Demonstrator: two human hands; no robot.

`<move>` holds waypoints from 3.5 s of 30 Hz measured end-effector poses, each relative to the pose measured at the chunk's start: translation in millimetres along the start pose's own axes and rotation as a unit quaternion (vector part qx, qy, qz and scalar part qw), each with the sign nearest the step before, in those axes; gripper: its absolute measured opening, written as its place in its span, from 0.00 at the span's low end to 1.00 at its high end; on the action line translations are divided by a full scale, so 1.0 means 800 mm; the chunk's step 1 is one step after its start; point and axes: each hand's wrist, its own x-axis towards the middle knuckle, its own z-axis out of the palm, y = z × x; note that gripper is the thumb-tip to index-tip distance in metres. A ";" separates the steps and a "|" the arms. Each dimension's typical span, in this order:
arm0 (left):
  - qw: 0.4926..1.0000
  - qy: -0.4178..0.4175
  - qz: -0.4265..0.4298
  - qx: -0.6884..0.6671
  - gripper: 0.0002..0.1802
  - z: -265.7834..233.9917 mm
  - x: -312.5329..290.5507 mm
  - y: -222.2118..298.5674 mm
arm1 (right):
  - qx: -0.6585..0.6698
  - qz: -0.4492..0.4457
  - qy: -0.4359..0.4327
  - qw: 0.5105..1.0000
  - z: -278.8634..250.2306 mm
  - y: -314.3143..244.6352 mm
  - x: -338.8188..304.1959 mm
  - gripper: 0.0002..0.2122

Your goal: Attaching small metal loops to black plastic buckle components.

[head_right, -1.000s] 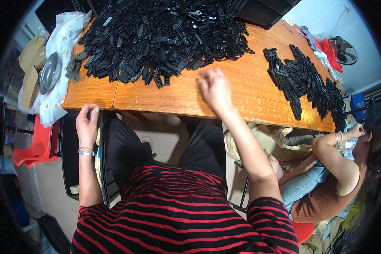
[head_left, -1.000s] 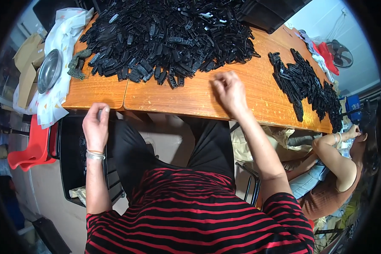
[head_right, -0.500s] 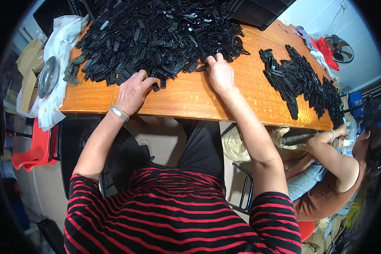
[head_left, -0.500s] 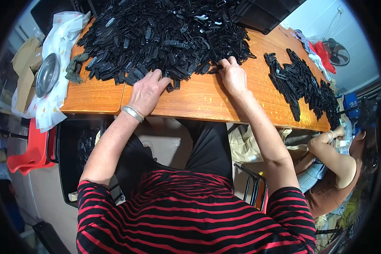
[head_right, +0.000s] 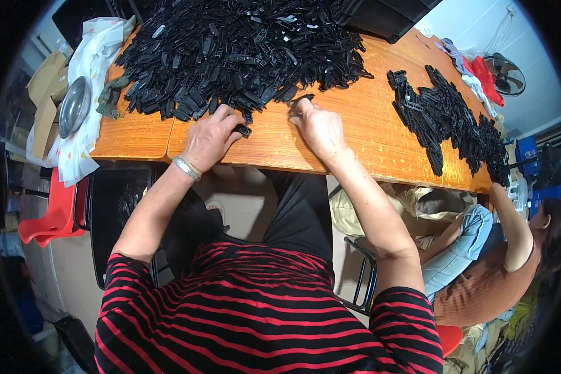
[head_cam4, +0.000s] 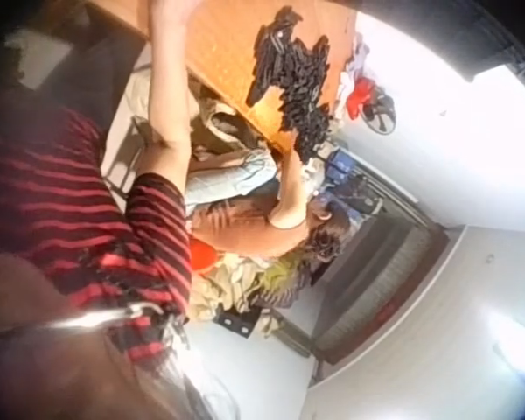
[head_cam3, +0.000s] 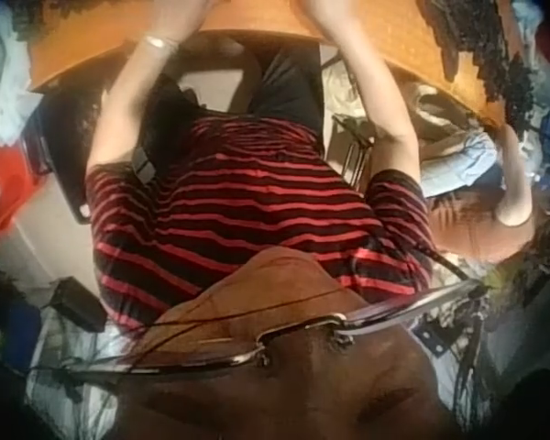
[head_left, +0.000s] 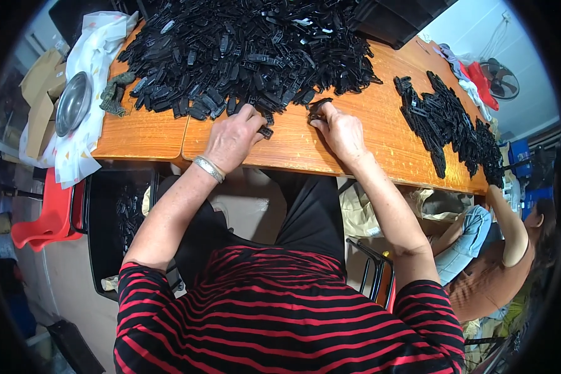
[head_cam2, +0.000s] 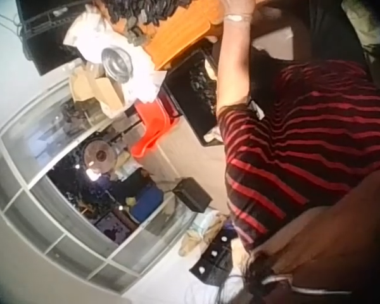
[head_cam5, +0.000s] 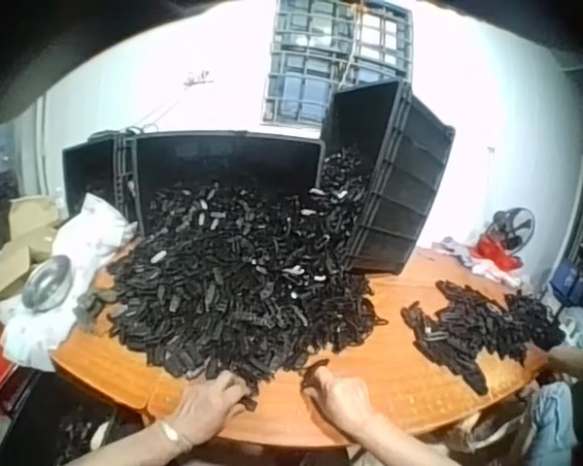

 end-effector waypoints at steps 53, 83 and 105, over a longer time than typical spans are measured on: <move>0.745 0.106 -0.259 -0.606 0.10 -0.003 -0.042 0.103 | 0.274 -0.028 0.123 0.953 0.003 -0.118 -0.082 0.25; 0.972 0.143 -0.186 0.027 0.09 -0.098 -0.127 -0.029 | 0.115 0.231 0.004 0.966 0.019 0.027 0.029 0.16; 0.980 0.028 -0.180 0.086 0.09 -0.009 -0.009 0.000 | 0.077 -0.007 0.086 0.993 -0.007 -0.001 0.016 0.08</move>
